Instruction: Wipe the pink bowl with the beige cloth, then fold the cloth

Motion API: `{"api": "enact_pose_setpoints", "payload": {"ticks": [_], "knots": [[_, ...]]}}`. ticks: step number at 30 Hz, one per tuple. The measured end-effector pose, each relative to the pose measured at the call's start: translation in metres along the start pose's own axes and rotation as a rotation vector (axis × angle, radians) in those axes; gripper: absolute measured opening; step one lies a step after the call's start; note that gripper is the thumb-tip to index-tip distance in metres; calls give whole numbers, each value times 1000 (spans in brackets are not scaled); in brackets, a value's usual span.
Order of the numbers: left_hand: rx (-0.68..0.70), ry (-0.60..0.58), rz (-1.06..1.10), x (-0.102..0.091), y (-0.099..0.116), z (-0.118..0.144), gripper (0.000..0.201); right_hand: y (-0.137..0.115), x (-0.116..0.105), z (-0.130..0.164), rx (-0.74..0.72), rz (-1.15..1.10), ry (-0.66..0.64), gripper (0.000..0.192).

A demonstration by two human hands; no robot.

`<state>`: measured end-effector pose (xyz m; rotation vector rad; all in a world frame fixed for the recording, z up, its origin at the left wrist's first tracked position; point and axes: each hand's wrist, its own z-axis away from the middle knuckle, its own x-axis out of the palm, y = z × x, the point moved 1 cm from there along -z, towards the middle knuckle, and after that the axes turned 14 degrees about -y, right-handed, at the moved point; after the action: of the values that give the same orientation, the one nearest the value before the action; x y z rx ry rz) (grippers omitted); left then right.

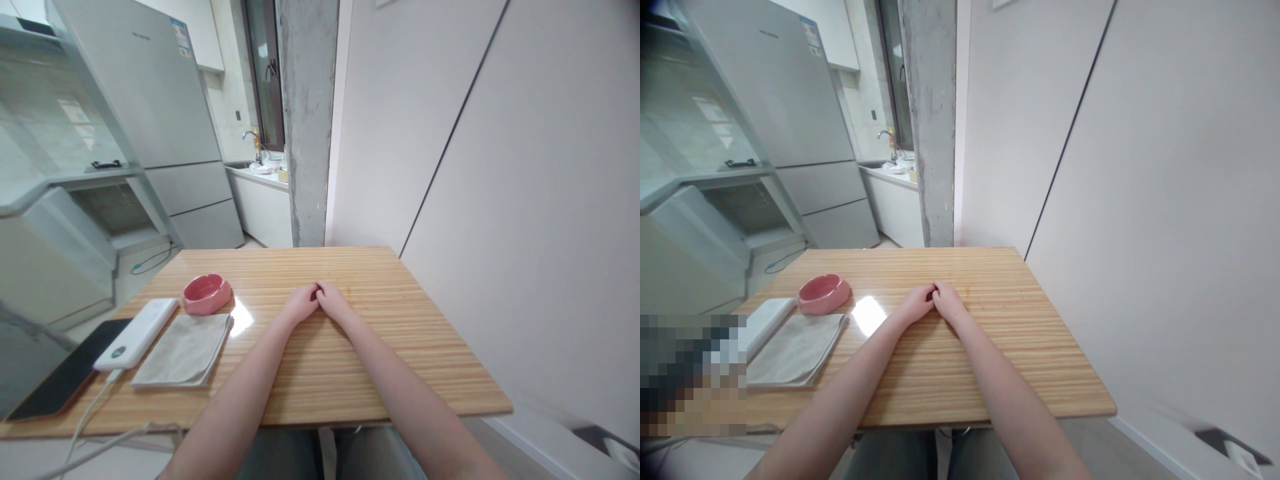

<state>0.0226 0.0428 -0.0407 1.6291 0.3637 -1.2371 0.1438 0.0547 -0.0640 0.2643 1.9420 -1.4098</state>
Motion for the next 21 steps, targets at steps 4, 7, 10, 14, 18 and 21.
{"api": "enact_pose_setpoints", "payload": {"ticks": [4, 7, 10, 14, 18, 21], "knots": [[1, 2, -10, 0, 1, 0, 26, 0, 0, 0, 8, 3, -6, 28], [-7, -5, -15, 1, 2, 0, 26, 0, 0, 0, 11, -14, 4, 29], [5, -30, -21, -3, 5, 4, 26, 3, 2, -1, -4, -48, 34, 29], [-78, 32, -109, -33, 6, 23, 23, 10, 6, -2, 16, -146, 69, 29], [-454, 328, -240, -80, -11, 62, 25, 13, 7, -3, 37, -209, 59, 30], [-684, 505, -390, -98, -34, 92, 26, 10, 6, -2, 32, -190, 47, 28]]}}
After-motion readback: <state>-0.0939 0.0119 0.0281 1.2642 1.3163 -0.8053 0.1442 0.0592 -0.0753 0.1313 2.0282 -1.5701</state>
